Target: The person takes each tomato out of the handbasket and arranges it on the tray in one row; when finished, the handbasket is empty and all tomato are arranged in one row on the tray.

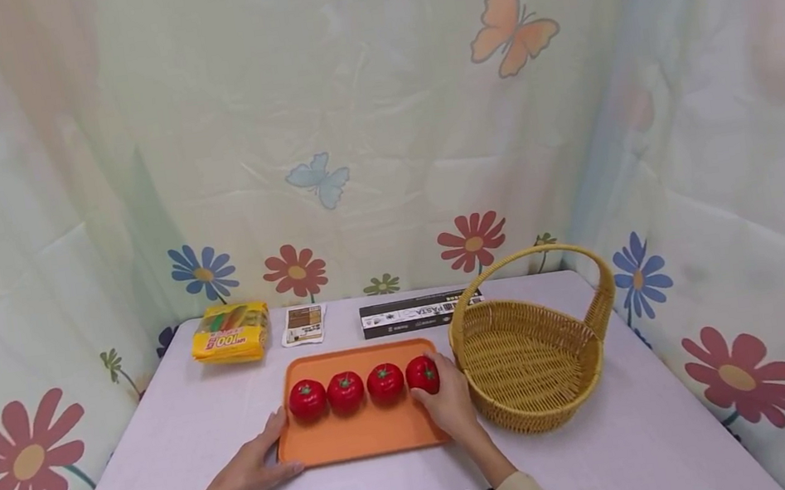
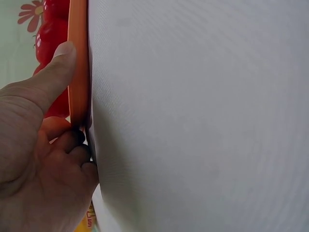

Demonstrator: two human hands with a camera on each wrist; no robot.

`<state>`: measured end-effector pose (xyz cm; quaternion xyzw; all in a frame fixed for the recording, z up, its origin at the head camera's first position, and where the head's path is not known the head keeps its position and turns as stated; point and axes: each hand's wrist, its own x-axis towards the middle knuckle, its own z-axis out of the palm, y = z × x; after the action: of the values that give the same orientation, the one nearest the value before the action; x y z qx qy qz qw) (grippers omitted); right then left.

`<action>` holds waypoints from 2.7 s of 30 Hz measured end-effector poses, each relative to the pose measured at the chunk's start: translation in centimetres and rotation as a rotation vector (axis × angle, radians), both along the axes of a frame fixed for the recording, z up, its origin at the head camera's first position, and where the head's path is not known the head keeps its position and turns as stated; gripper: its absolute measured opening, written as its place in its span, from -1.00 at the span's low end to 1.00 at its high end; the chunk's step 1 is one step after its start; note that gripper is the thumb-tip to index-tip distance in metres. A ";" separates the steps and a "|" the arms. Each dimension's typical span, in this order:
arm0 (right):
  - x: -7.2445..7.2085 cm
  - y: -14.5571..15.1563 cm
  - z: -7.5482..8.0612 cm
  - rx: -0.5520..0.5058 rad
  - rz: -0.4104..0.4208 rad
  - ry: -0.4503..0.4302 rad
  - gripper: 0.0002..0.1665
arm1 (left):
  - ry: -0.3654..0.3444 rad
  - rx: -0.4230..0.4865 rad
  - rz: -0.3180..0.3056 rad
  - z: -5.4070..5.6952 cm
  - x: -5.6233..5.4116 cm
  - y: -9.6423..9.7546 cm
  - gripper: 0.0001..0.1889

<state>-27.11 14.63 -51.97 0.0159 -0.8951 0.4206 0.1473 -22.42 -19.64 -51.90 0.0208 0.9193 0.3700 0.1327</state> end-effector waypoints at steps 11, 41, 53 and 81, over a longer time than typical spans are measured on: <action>-0.6 -0.1 0.3 0.024 -0.024 -0.013 -0.14 | -0.007 -0.003 0.015 0.2 0.0 0.3 0.15; -0.4 -0.2 -0.3 0.035 -0.026 -0.055 -0.10 | -0.014 0.004 0.007 -0.1 -0.1 0.0 0.16; -0.8 0.1 -0.3 0.033 -0.018 -0.057 -0.13 | -0.009 0.011 0.002 -0.5 -0.1 0.0 0.16; -1.5 0.0 1.0 0.165 0.049 -0.043 -0.16 | 0.009 0.004 0.001 -0.3 0.0 0.2 0.15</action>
<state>-28.65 14.68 -50.92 0.0410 -0.9290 0.3490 0.1160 -22.40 -19.48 -52.24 0.0223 0.9192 0.3716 0.1281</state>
